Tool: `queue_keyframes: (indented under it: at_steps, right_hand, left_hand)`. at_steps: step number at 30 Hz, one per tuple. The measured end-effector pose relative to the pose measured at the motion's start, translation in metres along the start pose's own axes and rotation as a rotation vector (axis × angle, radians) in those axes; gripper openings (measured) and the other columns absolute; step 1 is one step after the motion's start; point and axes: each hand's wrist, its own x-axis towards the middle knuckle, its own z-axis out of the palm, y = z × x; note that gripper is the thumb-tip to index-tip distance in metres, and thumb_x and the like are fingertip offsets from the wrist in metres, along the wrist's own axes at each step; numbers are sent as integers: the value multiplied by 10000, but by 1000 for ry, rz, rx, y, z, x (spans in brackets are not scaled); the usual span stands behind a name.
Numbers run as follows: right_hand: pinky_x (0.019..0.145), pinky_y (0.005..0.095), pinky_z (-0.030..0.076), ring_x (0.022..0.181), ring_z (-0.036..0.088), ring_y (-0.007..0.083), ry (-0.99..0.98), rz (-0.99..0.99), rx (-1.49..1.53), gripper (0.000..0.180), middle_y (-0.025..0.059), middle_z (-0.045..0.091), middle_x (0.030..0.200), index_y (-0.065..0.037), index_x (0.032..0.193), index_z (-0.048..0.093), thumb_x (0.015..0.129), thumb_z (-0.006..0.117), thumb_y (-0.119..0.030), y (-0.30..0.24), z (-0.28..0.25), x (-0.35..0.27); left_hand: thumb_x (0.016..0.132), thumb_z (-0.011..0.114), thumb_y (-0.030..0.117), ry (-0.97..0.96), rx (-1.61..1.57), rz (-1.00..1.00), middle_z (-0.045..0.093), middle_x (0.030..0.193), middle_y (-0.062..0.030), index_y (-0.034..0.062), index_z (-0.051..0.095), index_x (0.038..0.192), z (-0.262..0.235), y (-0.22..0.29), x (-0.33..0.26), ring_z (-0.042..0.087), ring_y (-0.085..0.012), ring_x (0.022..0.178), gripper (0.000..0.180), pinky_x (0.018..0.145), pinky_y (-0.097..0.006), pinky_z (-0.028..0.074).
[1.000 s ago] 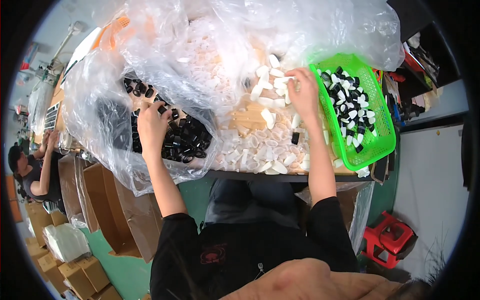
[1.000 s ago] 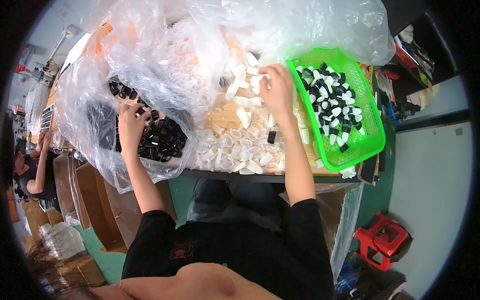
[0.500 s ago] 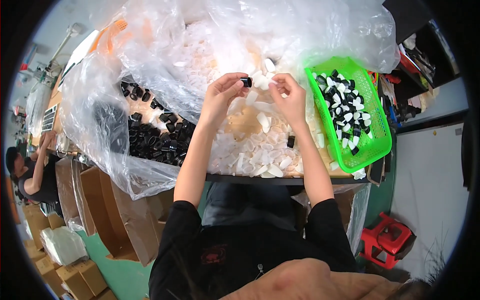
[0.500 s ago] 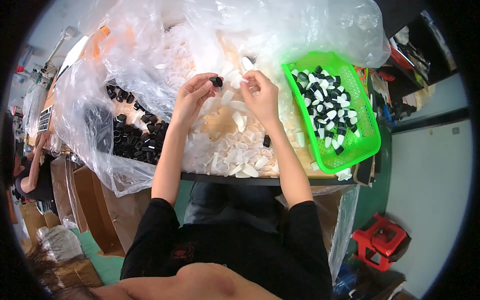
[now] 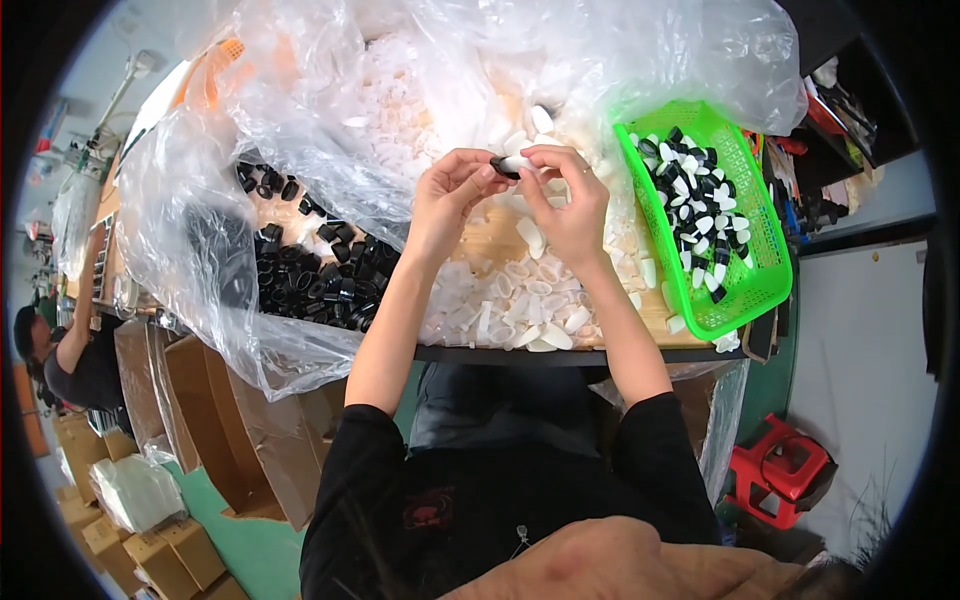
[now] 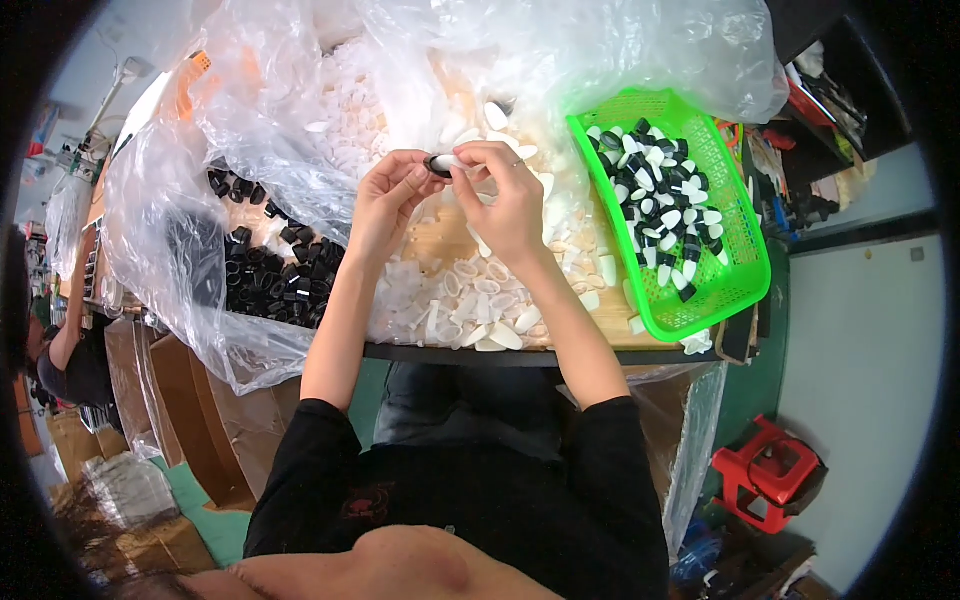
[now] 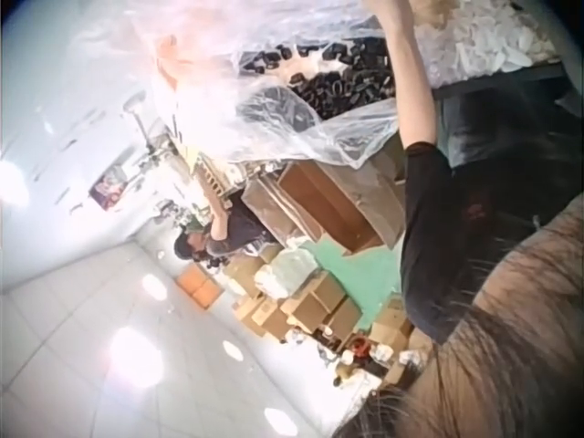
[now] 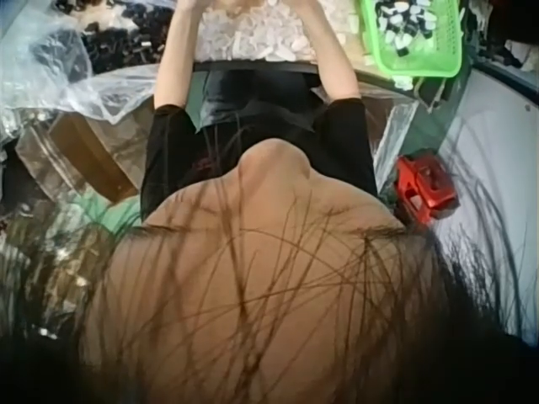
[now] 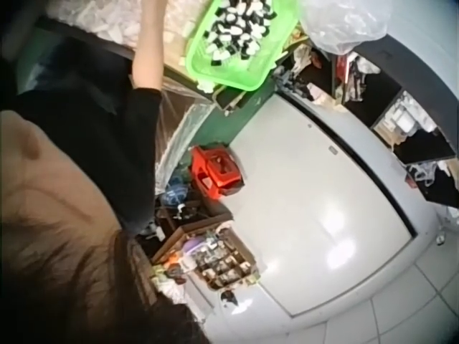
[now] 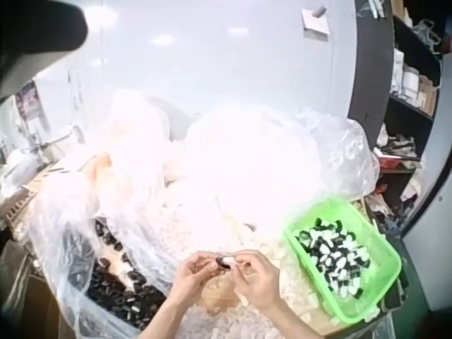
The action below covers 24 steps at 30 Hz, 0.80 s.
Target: Assembling small black and white plastic components together at a workbench.
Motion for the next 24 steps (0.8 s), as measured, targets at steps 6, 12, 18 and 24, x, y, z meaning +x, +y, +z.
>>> queue_keyframes:
  at_steps: [6,12,18,24]
  right_hand:
    - [670,263,524,770,644,161,20,-27,-29,139,95,689,975,-11,932,626,811,691,8,0,1,-1]
    - [693,265,528,749,655,158,-29,11,9,170,99,685,976,-1,942,615,803,713,-12,-3,3,-3]
    - [721,267,533,791,653,142,-47,98,95,358,106,668,979,9,1060,537,785,763,-32,-3,6,-6]
    - [730,272,536,817,650,151,-10,-16,68,381,108,663,973,5,1070,510,784,762,-14,-1,7,-9]
  left_hand:
    - [946,562,26,-3,1,-11,673,1001,-106,-31,592,1060,1,2,-1,670,-175,901,131,849,-286,543]
    - [936,584,30,14,103,49,669,956,-88,-26,607,1025,0,-6,0,655,-151,858,107,828,-274,530]
    - [961,564,72,-10,167,100,639,917,-54,-12,571,991,3,-8,0,632,-141,837,89,787,-267,513]
    - [994,512,110,-6,268,132,611,944,-54,8,540,1031,-5,-13,3,623,-144,847,112,784,-278,510]
